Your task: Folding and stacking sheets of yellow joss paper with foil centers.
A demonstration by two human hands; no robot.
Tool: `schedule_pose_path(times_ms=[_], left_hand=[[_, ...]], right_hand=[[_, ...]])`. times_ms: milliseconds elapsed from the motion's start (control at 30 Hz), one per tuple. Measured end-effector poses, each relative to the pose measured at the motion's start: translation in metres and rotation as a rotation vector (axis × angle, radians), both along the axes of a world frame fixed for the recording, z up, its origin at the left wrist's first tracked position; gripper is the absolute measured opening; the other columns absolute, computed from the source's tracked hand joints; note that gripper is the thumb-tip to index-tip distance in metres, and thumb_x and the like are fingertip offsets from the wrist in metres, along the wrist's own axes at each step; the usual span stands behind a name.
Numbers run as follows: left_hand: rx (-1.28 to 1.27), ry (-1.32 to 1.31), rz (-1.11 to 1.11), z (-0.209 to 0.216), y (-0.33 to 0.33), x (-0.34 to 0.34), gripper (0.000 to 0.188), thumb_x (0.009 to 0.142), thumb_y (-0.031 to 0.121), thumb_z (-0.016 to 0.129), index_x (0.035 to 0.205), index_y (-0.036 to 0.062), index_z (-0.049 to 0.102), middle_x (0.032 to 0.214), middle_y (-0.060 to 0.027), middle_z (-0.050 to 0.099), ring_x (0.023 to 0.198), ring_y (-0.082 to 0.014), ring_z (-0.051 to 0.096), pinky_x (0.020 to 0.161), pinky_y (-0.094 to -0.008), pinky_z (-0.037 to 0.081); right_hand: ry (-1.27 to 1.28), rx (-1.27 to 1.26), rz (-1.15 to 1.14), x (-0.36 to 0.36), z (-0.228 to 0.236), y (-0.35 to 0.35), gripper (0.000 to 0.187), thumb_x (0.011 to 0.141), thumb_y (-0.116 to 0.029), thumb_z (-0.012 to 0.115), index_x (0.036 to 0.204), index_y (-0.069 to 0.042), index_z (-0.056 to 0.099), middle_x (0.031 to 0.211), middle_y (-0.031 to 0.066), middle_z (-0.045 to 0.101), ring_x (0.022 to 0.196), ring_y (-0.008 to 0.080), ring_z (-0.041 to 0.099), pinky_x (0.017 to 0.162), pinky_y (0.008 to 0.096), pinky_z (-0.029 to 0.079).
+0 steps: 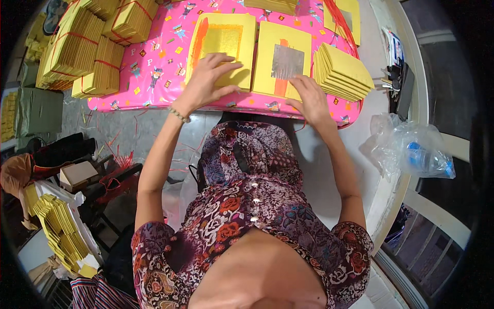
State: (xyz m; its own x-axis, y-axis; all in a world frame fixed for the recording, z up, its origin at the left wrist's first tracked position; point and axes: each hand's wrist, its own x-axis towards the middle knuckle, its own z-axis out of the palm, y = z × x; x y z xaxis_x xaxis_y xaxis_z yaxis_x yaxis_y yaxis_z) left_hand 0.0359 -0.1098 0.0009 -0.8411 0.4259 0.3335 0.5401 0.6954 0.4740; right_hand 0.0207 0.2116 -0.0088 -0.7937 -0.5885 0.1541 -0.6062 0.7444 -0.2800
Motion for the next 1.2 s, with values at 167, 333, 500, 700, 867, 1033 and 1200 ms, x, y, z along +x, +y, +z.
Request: schedule_pose_path(times_ms=[167, 333, 500, 700, 867, 1033, 1200], left_hand=[[-0.039, -0.008, -0.163, 0.002, 0.035, -0.018, 0.049, 0.075, 0.028, 0.077, 0.119, 0.0101, 0.063, 0.119, -0.0081, 0.06, 0.117, -0.0304, 0.05, 0.101, -0.0423, 0.04], [-0.154, 0.006, -0.208, -0.007, 0.054, -0.026, 0.054, 0.075, 0.031, 0.077, 0.123, 0.0118, 0.062, 0.121, -0.0076, 0.06, 0.12, -0.0299, 0.05, 0.104, -0.0418, 0.038], [-0.248, 0.113, -0.223, -0.017, 0.072, -0.029, 0.047, 0.074, 0.035, 0.077, 0.111, 0.0087, 0.064, 0.107, -0.0068, 0.063, 0.11, -0.0242, 0.055, 0.098, -0.0377, 0.041], [-0.296, 0.075, -0.177, -0.028, 0.079, -0.027, 0.042, 0.075, 0.038, 0.074, 0.104, 0.0089, 0.066, 0.092, -0.0061, 0.064, 0.098, -0.0233, 0.06, 0.095, -0.0363, 0.041], [-0.217, 0.048, -0.211, -0.029, 0.075, -0.031, 0.035, 0.077, 0.038, 0.072, 0.096, 0.0082, 0.066, 0.086, -0.0068, 0.064, 0.094, -0.0239, 0.061, 0.093, -0.0359, 0.042], [-0.197, 0.044, -0.216, -0.027, 0.075, -0.031, 0.03, 0.08, 0.038, 0.07, 0.087, 0.0088, 0.067, 0.082, -0.0065, 0.064, 0.091, -0.024, 0.062, 0.091, -0.0356, 0.042], [-0.153, 0.051, -0.249, -0.025, 0.073, -0.033, 0.025, 0.082, 0.036, 0.068, 0.087, 0.0118, 0.072, 0.085, -0.0047, 0.067, 0.091, -0.0224, 0.062, 0.09, -0.0354, 0.042]], right_hand=[[-0.021, 0.02, 0.043, -0.005, -0.007, 0.008, 0.05, 0.077, -0.026, 0.075, 0.121, -0.006, 0.059, 0.12, 0.0135, 0.059, 0.111, 0.0332, 0.056, 0.095, 0.0434, 0.046], [-0.043, 0.026, 0.075, -0.009, -0.006, 0.01, 0.045, 0.081, -0.027, 0.072, 0.12, -0.006, 0.061, 0.118, 0.0141, 0.061, 0.109, 0.0335, 0.058, 0.094, 0.0429, 0.047], [-0.048, -0.011, 0.107, -0.014, -0.008, 0.014, 0.04, 0.081, -0.028, 0.072, 0.113, -0.005, 0.064, 0.117, 0.0146, 0.063, 0.109, 0.0323, 0.059, 0.093, 0.0421, 0.049], [-0.06, -0.055, 0.089, -0.013, -0.009, 0.016, 0.032, 0.086, -0.029, 0.068, 0.107, -0.006, 0.069, 0.118, 0.0133, 0.065, 0.109, 0.0306, 0.061, 0.092, 0.0414, 0.05], [-0.101, -0.062, 0.06, -0.013, -0.009, 0.017, 0.026, 0.088, -0.025, 0.067, 0.105, -0.006, 0.071, 0.117, 0.0121, 0.066, 0.11, 0.03, 0.061, 0.092, 0.0388, 0.051], [-0.067, -0.075, 0.047, -0.013, -0.01, 0.015, 0.022, 0.089, -0.023, 0.066, 0.1, -0.005, 0.072, 0.114, 0.0119, 0.067, 0.106, 0.0294, 0.063, 0.09, 0.0384, 0.051], [-0.056, -0.115, 0.034, -0.012, -0.01, 0.013, 0.023, 0.091, -0.025, 0.062, 0.099, -0.006, 0.072, 0.112, 0.0126, 0.068, 0.105, 0.0301, 0.062, 0.089, 0.0406, 0.052]])
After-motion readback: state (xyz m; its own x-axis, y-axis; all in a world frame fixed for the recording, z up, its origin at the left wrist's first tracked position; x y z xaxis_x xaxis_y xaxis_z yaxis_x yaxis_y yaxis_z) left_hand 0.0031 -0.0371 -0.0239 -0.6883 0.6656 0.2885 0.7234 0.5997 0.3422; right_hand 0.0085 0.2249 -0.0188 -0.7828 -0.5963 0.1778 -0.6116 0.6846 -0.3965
